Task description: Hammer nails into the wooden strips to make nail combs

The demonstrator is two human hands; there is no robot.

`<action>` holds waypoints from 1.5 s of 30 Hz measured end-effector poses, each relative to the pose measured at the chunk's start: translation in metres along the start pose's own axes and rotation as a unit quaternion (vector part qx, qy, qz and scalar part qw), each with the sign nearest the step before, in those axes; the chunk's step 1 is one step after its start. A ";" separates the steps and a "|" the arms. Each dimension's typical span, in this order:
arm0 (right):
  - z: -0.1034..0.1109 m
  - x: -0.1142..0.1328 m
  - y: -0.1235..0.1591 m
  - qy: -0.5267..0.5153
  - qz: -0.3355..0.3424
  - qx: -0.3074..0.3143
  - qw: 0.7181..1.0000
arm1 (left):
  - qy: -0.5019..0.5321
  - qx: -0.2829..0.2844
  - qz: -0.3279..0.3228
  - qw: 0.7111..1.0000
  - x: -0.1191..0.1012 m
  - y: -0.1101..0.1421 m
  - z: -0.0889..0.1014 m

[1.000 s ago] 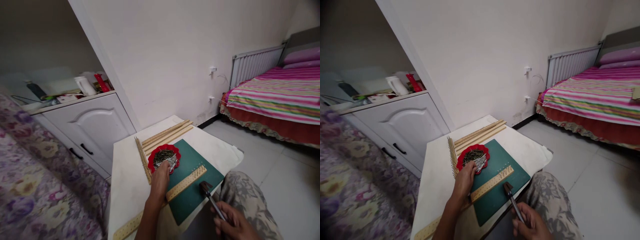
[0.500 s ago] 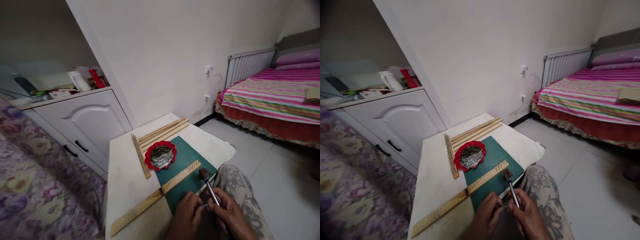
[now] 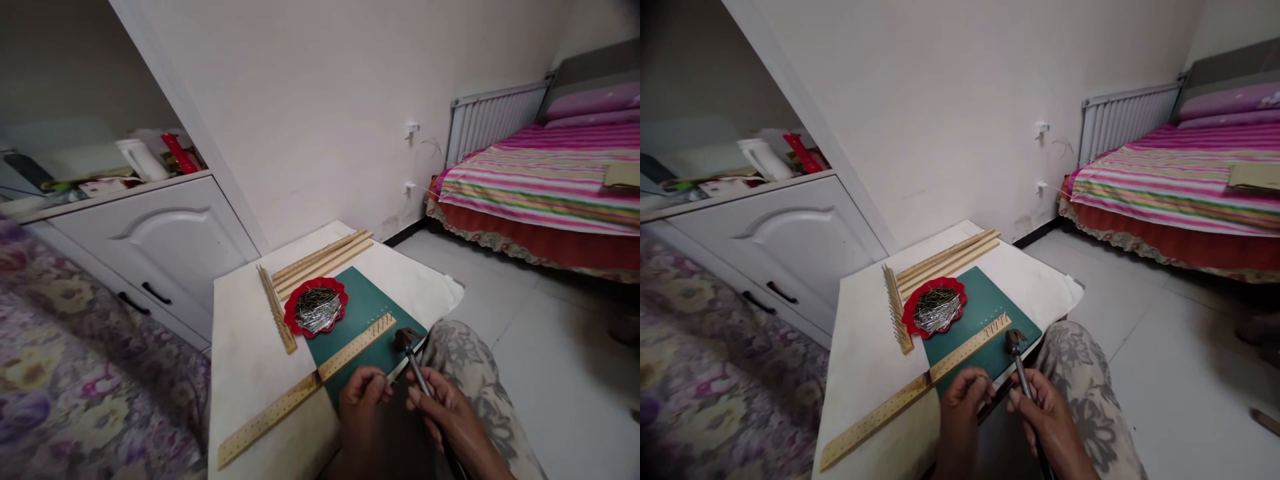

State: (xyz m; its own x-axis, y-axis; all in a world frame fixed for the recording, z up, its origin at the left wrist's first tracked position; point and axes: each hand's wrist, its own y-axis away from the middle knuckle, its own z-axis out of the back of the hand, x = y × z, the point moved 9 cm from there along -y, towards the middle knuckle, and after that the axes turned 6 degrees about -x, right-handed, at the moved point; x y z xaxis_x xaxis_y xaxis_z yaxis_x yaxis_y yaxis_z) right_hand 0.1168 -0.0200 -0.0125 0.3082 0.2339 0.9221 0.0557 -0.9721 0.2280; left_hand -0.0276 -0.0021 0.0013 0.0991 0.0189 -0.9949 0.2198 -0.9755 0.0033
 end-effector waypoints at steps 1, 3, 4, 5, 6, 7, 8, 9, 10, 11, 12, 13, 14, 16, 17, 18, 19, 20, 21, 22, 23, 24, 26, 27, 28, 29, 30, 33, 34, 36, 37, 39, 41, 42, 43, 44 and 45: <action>0.002 -0.002 0.000 0.011 -0.007 -0.001 1.000 | -0.045 -0.016 -0.016 0.999 -0.006 -0.010 0.007; 0.003 -0.008 0.000 0.032 -0.022 0.005 0.999 | -0.140 -0.052 -0.062 0.987 -0.021 -0.031 0.020; 0.003 -0.010 0.001 0.039 -0.026 0.010 0.999 | -0.180 -0.057 -0.085 0.978 -0.028 -0.040 0.023; 0.002 -0.013 0.001 0.044 -0.031 0.014 0.998 | -0.211 -0.057 -0.109 0.970 -0.033 -0.048 0.023; 0.002 -0.015 0.001 0.046 -0.034 0.016 0.998 | -0.237 -0.054 -0.132 0.961 -0.038 -0.055 0.021; 0.001 -0.016 0.001 0.045 -0.036 0.017 0.998 | -0.257 -0.052 -0.152 0.953 -0.042 -0.060 0.019; 0.000 -0.017 0.001 0.043 -0.037 0.018 0.998 | -0.273 -0.050 -0.168 0.946 -0.045 -0.063 0.016; -0.001 -0.019 0.001 0.040 -0.038 0.018 0.998 | -0.285 -0.049 -0.180 0.940 -0.046 -0.066 0.013; -0.001 -0.019 0.001 0.037 -0.040 0.019 0.998 | -0.295 -0.049 -0.188 0.936 -0.046 -0.067 0.010; -0.001 -0.019 0.000 0.036 -0.040 0.017 0.998 | -0.301 -0.049 -0.192 0.933 -0.046 -0.068 0.008; -0.001 -0.019 0.000 0.038 -0.039 0.017 0.998 | -0.306 -0.048 -0.194 0.931 -0.045 -0.068 0.007; 0.000 -0.019 0.000 0.041 -0.039 0.017 0.998 | -0.310 -0.048 -0.196 0.929 -0.045 -0.068 0.006; 0.000 -0.018 -0.001 0.043 -0.038 0.016 0.998 | -0.313 -0.048 -0.197 0.928 -0.044 -0.069 0.006; 0.002 -0.017 0.000 0.047 -0.038 0.014 0.998 | -0.322 -0.046 -0.196 0.925 -0.042 -0.070 0.006; 0.002 -0.016 0.000 0.047 -0.041 0.013 0.998 | -0.327 -0.044 -0.195 0.924 -0.041 -0.070 0.006; 0.002 -0.016 0.000 0.046 -0.045 0.011 0.998 | -0.333 -0.042 -0.193 0.922 -0.040 -0.071 0.006; 0.002 -0.016 0.000 0.044 -0.048 0.010 0.998 | -0.338 -0.039 -0.192 0.921 -0.039 -0.072 0.005; 0.002 -0.016 0.000 0.041 -0.049 0.011 0.998 | -0.342 -0.037 -0.192 0.919 -0.038 -0.073 0.005; 0.001 -0.016 0.000 0.036 -0.048 0.012 0.998 | -0.347 -0.036 -0.193 0.917 -0.038 -0.073 0.005; 0.001 -0.016 0.000 0.032 -0.046 0.013 0.998 | -0.352 -0.035 -0.195 0.915 -0.039 -0.073 0.004; 0.000 -0.016 0.000 0.031 -0.045 0.014 0.998 | -0.357 -0.036 -0.199 0.912 -0.039 -0.073 0.003; 0.000 -0.016 0.000 0.031 -0.045 0.017 0.998 | -0.362 -0.037 -0.204 0.909 -0.040 -0.073 0.003; -0.001 -0.016 -0.001 0.035 -0.047 0.022 0.998 | -0.371 -0.037 -0.212 0.904 -0.041 -0.073 0.001; -0.001 -0.017 -0.001 0.038 -0.049 0.025 0.998 | -0.374 -0.038 -0.215 0.901 -0.041 -0.073 0.000; -0.001 -0.016 0.000 0.040 -0.050 0.028 0.998 | -0.377 -0.039 -0.218 0.900 -0.041 -0.073 0.000; 0.000 -0.015 0.000 0.044 -0.050 0.031 0.997 | -0.379 -0.040 -0.219 0.898 -0.041 -0.073 0.000; 0.000 -0.013 0.001 0.051 -0.049 0.033 0.997 | -0.380 -0.039 -0.220 0.897 -0.040 -0.074 0.000; -0.005 -0.001 0.002 0.073 -0.035 0.057 0.995 | -0.385 -0.036 -0.218 0.896 -0.037 -0.075 -0.001; -0.008 0.005 0.002 0.078 -0.029 0.067 0.994 | -0.387 -0.035 -0.217 0.896 -0.036 -0.075 -0.002; -0.016 0.016 -0.001 0.087 -0.019 0.084 0.993 | -0.390 -0.035 -0.214 0.895 -0.035 -0.075 -0.002; -0.021 0.022 -0.003 0.092 -0.014 0.089 0.992 | -0.391 -0.036 -0.212 0.895 -0.035 -0.075 -0.002; -0.031 0.033 -0.009 0.100 -0.004 0.101 0.990 | -0.389 -0.037 -0.207 0.897 -0.035 -0.075 -0.001; -0.042 0.042 -0.016 0.106 0.003 0.112 0.988 | -0.389 -0.038 -0.203 0.898 -0.035 -0.074 -0.001; -0.047 0.045 -0.020 0.108 0.007 0.115 0.987 | -0.390 -0.040 -0.202 0.897 -0.034 -0.074 -0.001; -0.051 0.047 -0.023 0.111 0.012 0.118 0.987 | -0.392 -0.044 -0.200 0.897 -0.034 -0.074 0.000; -0.054 0.049 -0.026 0.115 0.019 0.120 0.986 | -0.392 -0.048 -0.199 0.897 -0.033 -0.075 0.001; -0.057 0.050 -0.028 0.121 0.026 0.123 0.985 | -0.393 -0.053 -0.199 0.896 -0.032 -0.075 0.002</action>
State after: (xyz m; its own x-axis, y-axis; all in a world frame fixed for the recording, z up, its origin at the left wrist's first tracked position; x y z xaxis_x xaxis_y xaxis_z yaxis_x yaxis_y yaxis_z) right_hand 0.0766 0.0199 0.0447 0.0823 0.1523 0.9849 0.2833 -0.9511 0.1234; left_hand -0.0490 0.0698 0.0330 -0.7120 0.1604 -0.6836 0.1805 -0.8991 -0.3989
